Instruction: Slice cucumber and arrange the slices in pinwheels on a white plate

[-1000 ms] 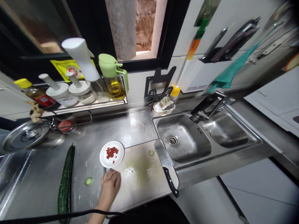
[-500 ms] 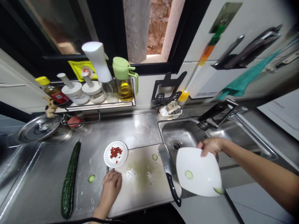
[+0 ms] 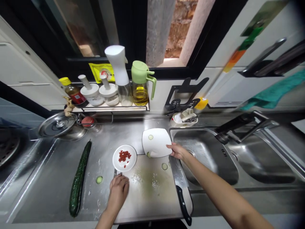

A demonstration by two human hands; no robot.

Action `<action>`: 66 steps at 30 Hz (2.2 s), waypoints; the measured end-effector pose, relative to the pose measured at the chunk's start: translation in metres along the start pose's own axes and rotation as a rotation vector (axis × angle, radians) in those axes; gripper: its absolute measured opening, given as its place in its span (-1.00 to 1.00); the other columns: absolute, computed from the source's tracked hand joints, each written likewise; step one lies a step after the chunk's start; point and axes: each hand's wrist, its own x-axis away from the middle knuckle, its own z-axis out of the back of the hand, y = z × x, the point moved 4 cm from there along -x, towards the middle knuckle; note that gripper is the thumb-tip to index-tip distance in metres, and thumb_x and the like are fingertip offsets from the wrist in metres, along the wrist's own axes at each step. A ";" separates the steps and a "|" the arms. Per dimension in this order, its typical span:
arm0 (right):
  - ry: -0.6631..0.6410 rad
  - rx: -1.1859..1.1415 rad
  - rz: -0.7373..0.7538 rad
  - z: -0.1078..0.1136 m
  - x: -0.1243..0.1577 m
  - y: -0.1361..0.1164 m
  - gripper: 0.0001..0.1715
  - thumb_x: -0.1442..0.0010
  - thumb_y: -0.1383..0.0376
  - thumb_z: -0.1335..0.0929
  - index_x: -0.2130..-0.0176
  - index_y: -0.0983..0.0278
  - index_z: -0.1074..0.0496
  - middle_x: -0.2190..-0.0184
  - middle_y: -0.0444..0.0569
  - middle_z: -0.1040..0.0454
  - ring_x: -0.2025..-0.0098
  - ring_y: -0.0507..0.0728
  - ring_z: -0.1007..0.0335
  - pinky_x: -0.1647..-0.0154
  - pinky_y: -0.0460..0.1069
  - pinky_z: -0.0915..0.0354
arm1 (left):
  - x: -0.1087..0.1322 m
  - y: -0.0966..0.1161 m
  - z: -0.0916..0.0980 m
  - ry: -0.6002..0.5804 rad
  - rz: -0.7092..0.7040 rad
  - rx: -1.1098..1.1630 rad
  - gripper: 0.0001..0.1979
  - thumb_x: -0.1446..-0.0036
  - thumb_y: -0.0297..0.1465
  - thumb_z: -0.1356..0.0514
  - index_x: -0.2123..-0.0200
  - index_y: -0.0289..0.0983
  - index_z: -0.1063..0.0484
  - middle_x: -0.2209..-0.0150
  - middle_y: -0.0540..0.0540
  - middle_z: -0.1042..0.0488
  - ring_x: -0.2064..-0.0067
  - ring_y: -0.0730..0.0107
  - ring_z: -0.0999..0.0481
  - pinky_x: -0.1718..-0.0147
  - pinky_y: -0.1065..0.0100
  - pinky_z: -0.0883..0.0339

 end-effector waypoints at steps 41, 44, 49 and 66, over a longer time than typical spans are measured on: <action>0.519 1.318 0.164 -0.035 -0.008 -0.019 -0.28 -0.08 0.21 -0.37 -0.13 0.50 -0.17 -0.03 0.41 -0.34 -0.08 0.37 -0.29 0.01 0.15 -0.22 | -0.004 0.007 0.005 0.005 0.045 -0.025 -0.80 -0.15 -0.42 -0.09 0.30 -0.18 -0.54 0.26 -0.10 -0.53 0.02 0.14 -0.42 -0.01 0.07 -0.28; 0.364 1.423 0.348 -0.064 -0.013 -0.025 -0.17 -0.15 0.14 -0.33 -0.26 0.43 -0.01 -0.27 0.36 -0.02 -0.31 0.35 0.11 -0.20 0.16 0.02 | -0.004 0.007 0.005 0.005 0.048 -0.019 -0.80 -0.14 -0.43 -0.10 0.30 -0.17 -0.53 0.27 -0.09 -0.53 0.03 0.15 -0.42 0.00 0.08 -0.29; -0.033 1.510 0.496 -0.115 -0.034 -0.013 0.18 0.01 -0.12 -0.40 -0.33 0.36 0.10 -0.37 0.25 0.29 -0.37 0.36 0.46 -0.28 0.21 0.17 | -0.005 0.007 0.005 -0.003 0.051 -0.015 -0.80 -0.14 -0.46 -0.09 0.30 -0.17 -0.53 0.26 -0.09 -0.53 0.03 0.15 -0.42 -0.01 0.07 -0.28; 0.014 1.342 0.727 -0.101 0.046 0.062 -0.63 -0.15 0.50 -0.20 0.16 0.27 -0.48 0.23 0.04 -0.50 0.13 0.15 -0.38 0.09 0.02 -0.32 | -0.005 0.007 0.006 0.008 0.045 -0.015 -0.79 -0.17 -0.41 -0.07 0.30 -0.21 -0.53 0.26 -0.12 -0.53 0.02 0.12 -0.40 0.00 0.06 -0.28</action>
